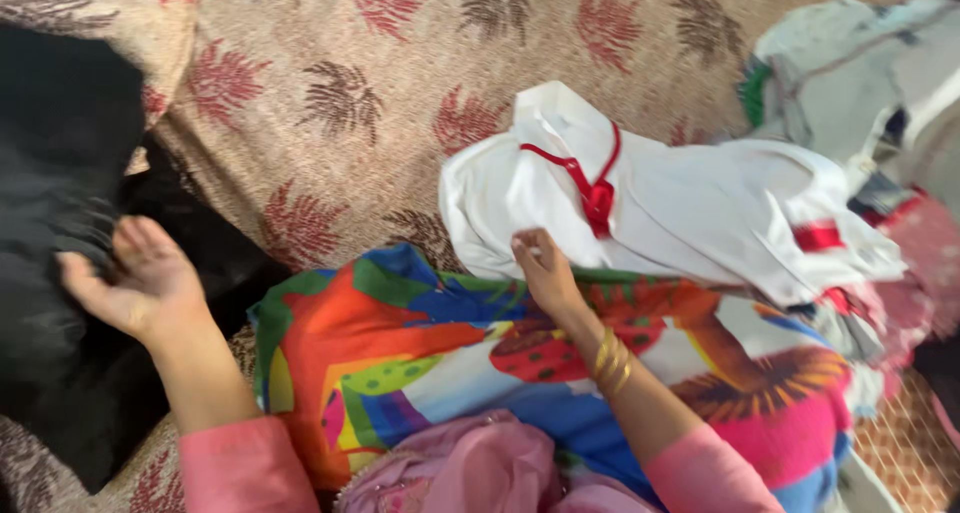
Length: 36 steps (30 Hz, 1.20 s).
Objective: The person folds a white collared shirt, a red garment with white patterns, and a blue floral shirt by hand on a patterned bedspread.
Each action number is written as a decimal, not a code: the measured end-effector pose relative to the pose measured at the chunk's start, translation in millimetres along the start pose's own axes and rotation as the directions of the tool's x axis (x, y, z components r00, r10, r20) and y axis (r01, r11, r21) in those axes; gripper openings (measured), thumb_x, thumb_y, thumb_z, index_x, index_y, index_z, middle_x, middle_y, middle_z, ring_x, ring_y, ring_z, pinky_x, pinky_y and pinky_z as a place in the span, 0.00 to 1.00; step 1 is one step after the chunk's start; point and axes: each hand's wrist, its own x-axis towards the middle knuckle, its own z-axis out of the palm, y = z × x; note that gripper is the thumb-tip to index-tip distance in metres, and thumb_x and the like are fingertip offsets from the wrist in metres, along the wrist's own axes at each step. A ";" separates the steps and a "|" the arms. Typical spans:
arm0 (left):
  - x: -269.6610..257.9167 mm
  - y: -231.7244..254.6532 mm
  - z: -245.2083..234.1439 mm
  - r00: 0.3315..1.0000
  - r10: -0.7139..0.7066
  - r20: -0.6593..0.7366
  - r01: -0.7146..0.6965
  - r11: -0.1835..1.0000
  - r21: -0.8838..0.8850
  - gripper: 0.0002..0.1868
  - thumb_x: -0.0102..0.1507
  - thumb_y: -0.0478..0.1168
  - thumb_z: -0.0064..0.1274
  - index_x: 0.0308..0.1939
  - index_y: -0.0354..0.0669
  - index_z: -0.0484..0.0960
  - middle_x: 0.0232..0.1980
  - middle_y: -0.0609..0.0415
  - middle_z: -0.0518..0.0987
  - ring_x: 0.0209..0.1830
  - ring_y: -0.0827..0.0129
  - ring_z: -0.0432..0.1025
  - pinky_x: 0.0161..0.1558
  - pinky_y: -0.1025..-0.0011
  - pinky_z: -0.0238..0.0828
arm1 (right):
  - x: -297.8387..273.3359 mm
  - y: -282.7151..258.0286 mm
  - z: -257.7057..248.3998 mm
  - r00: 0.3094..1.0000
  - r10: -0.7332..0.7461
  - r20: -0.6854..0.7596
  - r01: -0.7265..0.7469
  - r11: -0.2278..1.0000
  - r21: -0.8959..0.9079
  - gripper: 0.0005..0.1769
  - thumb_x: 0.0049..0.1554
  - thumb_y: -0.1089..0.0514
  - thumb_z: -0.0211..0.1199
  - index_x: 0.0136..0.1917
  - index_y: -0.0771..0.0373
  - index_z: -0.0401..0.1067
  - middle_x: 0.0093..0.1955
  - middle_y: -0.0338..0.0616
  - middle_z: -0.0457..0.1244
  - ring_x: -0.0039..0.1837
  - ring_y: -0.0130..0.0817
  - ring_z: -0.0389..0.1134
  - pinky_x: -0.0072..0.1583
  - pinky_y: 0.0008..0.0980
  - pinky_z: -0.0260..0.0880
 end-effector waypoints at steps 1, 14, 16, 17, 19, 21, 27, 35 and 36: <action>-6.6 -8.2 -8.2 0.999 -0.051 -0.011 0.052 0.985 0.165 0.19 0.59 0.45 0.63 0.45 0.37 0.74 0.48 0.40 0.82 0.47 0.48 0.80 0.54 0.51 0.83 | -0.2 -6.6 -7.9 0.972 -0.226 -0.058 0.204 0.945 -0.256 0.20 0.63 0.47 0.60 0.60 0.64 0.69 0.52 0.50 0.65 0.51 0.40 0.68 0.51 0.39 0.70; -224.4 -269.1 -81.5 0.427 -0.884 -0.189 0.288 -0.065 0.956 0.18 0.62 0.46 0.56 0.53 0.44 0.74 0.53 0.49 0.81 0.50 0.63 0.78 0.51 0.63 0.78 | 135.3 32.8 -133.1 0.919 -0.326 -0.221 -0.018 0.527 -0.850 0.19 0.51 0.50 0.69 0.51 0.65 0.76 0.47 0.60 0.70 0.53 0.56 0.73 0.55 0.48 0.74; -234.2 -276.7 -94.7 0.408 -0.895 -0.180 0.171 -0.119 0.978 0.22 0.63 0.48 0.57 0.57 0.44 0.74 0.56 0.50 0.80 0.52 0.64 0.76 0.52 0.64 0.76 | 149.9 -52.2 -129.1 0.929 -0.296 -0.222 0.099 0.777 -0.622 0.20 0.49 0.53 0.67 0.52 0.66 0.74 0.43 0.60 0.71 0.49 0.50 0.75 0.54 0.46 0.73; -236.5 -284.2 -100.8 0.383 -0.905 -0.183 0.060 -0.174 0.983 0.26 0.63 0.50 0.57 0.62 0.44 0.75 0.58 0.50 0.78 0.54 0.64 0.74 0.53 0.64 0.74 | 146.2 -100.2 -118.4 0.905 -0.384 -0.185 0.226 0.801 -0.555 0.20 0.52 0.52 0.71 0.49 0.69 0.73 0.43 0.57 0.70 0.46 0.44 0.72 0.50 0.43 0.71; -237.9 -316.9 -104.8 0.441 -0.898 -0.006 -0.025 -0.019 1.000 0.35 0.59 0.49 0.62 0.68 0.43 0.69 0.61 0.48 0.74 0.56 0.64 0.74 0.55 0.65 0.73 | 131.6 -184.0 -81.5 0.750 -0.660 -0.048 0.615 0.723 -0.315 0.12 0.62 0.66 0.54 0.58 0.65 0.72 0.47 0.45 0.68 0.47 0.31 0.70 0.49 0.34 0.71; -225.9 -330.6 -99.4 0.484 -0.859 0.168 -0.121 0.124 0.985 0.45 0.56 0.49 0.68 0.73 0.42 0.64 0.65 0.46 0.71 0.59 0.63 0.73 0.58 0.66 0.71 | 121.5 -248.6 -50.0 0.763 -0.640 0.088 0.645 0.751 -0.141 0.09 0.70 0.59 0.59 0.58 0.68 0.67 0.48 0.50 0.65 0.48 0.35 0.66 0.50 0.38 0.71; -130.2 -329.7 -66.9 0.871 -0.418 0.257 -0.277 0.013 0.961 0.68 0.46 0.58 0.72 0.79 0.34 0.48 0.75 0.34 0.62 0.72 0.50 0.62 0.68 0.58 0.61 | 136.9 -204.9 -31.1 0.777 -0.570 0.267 0.629 0.713 -0.311 0.34 0.62 0.50 0.64 0.75 0.62 0.56 0.68 0.57 0.64 0.67 0.43 0.69 0.64 0.40 0.71; -92.1 -278.2 -135.2 0.763 -0.643 0.064 -0.628 -0.714 0.308 0.67 0.49 0.77 0.67 0.78 0.51 0.50 0.78 0.21 0.43 0.82 0.33 0.35 0.75 0.38 0.28 | 107.9 42.1 -56.0 0.943 -0.259 0.210 0.332 0.673 -0.661 0.47 0.50 0.47 0.70 0.75 0.64 0.54 0.65 0.68 0.59 0.65 0.63 0.63 0.63 0.53 0.66; -107.2 -284.8 -133.3 0.739 -0.662 0.123 -0.654 -0.661 0.368 0.65 0.49 0.77 0.65 0.79 0.56 0.50 0.79 0.27 0.46 0.82 0.34 0.38 0.74 0.33 0.29 | 100.3 43.6 -49.8 0.933 -0.332 0.139 0.327 0.620 -0.714 0.45 0.47 0.52 0.69 0.74 0.63 0.58 0.63 0.69 0.61 0.61 0.66 0.64 0.58 0.54 0.67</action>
